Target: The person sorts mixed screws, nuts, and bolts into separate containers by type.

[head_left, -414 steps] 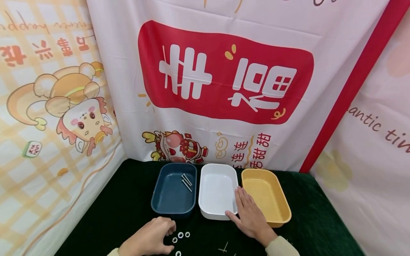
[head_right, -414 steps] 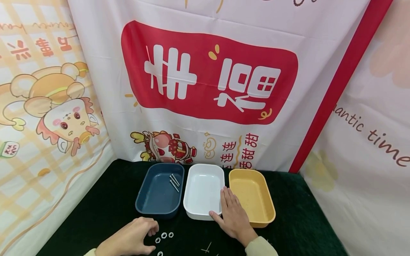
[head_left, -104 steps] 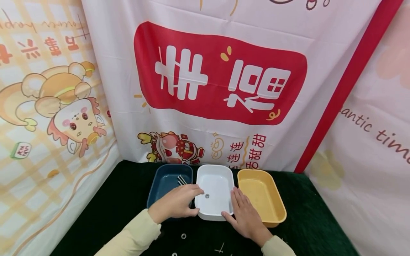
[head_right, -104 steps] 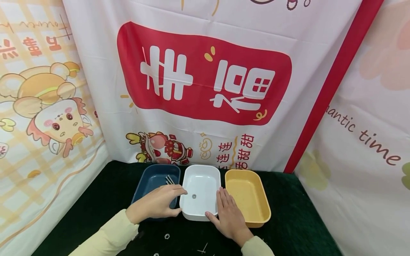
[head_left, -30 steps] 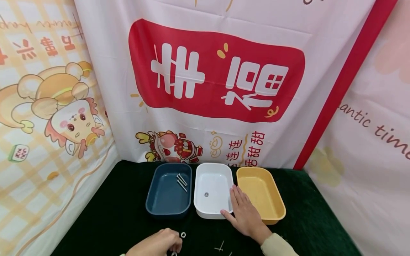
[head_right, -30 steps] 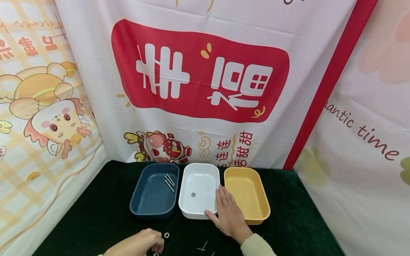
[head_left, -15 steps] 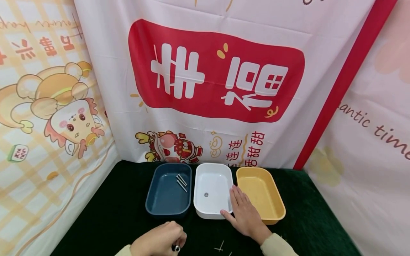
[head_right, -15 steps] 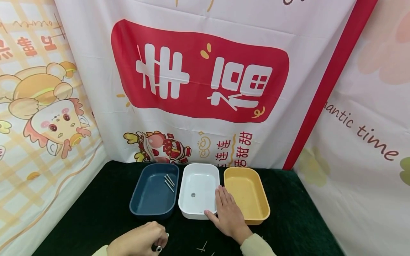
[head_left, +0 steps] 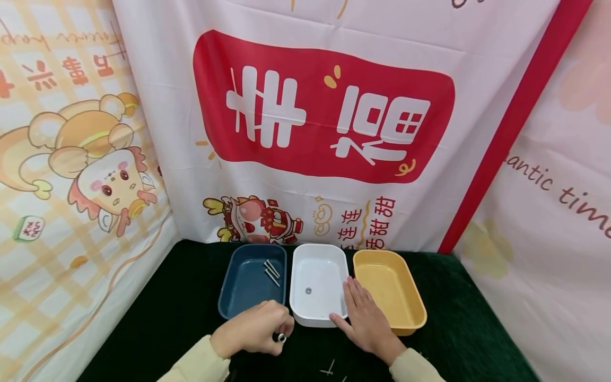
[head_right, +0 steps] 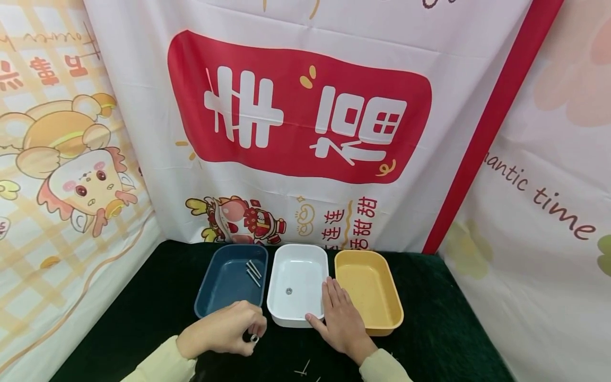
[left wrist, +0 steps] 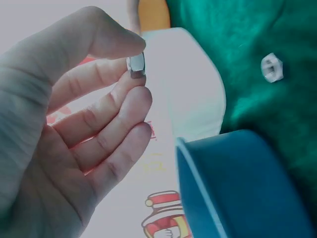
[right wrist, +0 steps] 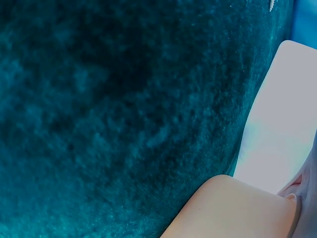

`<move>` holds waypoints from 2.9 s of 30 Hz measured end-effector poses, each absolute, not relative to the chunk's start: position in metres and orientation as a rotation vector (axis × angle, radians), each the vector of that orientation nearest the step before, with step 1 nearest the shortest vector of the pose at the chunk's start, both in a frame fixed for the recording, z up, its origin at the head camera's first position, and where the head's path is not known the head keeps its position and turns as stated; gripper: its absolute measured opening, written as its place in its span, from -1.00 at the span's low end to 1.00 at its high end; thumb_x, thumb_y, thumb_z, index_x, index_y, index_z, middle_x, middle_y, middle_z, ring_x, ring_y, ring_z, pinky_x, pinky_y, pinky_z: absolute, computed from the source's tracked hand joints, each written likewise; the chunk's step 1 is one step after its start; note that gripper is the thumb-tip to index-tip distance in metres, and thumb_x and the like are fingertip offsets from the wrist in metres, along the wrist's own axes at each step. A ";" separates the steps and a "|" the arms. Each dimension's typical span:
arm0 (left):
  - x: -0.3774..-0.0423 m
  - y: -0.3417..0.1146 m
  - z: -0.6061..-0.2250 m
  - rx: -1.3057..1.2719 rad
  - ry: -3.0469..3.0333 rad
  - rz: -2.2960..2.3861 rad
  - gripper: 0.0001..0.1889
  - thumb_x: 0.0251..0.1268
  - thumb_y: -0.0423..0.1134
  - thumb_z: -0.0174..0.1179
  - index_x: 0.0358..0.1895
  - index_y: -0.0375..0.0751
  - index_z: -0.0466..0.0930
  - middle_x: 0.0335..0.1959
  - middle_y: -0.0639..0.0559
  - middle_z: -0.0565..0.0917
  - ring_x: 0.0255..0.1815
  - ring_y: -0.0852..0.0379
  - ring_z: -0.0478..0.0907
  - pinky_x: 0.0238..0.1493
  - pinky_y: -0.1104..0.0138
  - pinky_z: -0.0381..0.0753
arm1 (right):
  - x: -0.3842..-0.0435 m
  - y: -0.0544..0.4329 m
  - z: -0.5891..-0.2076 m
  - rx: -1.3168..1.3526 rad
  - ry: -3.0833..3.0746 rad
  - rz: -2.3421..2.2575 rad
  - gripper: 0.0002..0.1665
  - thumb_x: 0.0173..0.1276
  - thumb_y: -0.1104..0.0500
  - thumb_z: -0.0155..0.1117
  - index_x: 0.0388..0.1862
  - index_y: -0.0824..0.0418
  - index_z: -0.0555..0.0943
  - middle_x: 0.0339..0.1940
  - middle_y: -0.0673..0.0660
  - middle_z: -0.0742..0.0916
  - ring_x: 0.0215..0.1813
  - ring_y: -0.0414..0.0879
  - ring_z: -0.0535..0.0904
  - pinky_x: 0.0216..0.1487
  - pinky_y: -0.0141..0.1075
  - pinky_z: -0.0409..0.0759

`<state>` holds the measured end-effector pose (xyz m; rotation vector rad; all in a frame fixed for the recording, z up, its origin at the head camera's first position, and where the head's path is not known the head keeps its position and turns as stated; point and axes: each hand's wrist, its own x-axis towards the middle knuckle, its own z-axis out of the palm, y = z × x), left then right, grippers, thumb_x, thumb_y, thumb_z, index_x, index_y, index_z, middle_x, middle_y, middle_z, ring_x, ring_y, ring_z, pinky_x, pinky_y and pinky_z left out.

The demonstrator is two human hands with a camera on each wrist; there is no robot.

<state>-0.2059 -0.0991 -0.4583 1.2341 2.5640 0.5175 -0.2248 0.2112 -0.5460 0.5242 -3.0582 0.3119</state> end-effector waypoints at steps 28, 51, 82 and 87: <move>-0.275 -0.039 -0.449 1.358 2.828 0.395 -0.86 0.09 -0.29 0.51 -0.29 -0.10 0.74 -0.36 0.13 0.67 -0.37 0.34 0.46 -0.26 0.49 0.59 | -0.227 0.211 -0.548 0.574 -3.018 0.304 0.20 0.52 -0.60 -0.24 0.75 0.25 0.05 0.80 0.20 0.11 0.80 0.15 0.00 0.75 0.16 0.09; -0.285 -0.039 -0.459 1.116 2.884 0.430 -0.55 0.29 -0.26 0.48 0.25 -0.14 0.71 0.16 -0.03 0.75 0.09 0.14 0.72 0.18 0.22 0.76 | -0.227 0.210 -0.550 0.569 -3.013 0.319 0.15 0.54 -0.53 -0.09 0.74 0.25 0.08 0.79 0.22 0.12 0.79 0.17 0.03 0.73 0.18 0.13; -0.205 -0.109 -0.444 1.126 2.743 0.496 -0.57 0.37 -0.14 0.43 0.28 -0.05 0.69 0.20 0.11 0.72 0.16 0.26 0.67 0.20 0.28 0.75 | -0.226 0.211 -0.548 0.544 -3.048 0.327 0.17 0.52 -0.55 -0.09 0.77 0.18 -0.01 0.82 0.12 0.04 0.81 0.09 -0.05 0.76 0.10 0.07; -0.197 -0.121 -0.452 1.025 2.697 0.632 -0.59 0.37 -0.13 0.43 0.25 0.03 0.69 0.17 0.17 0.72 0.11 0.28 0.66 0.17 0.27 0.75 | -0.226 0.211 -0.547 0.539 -3.048 0.323 0.20 0.49 -0.62 -0.19 0.78 0.17 -0.02 0.82 0.12 0.04 0.81 0.10 -0.05 0.76 0.10 0.07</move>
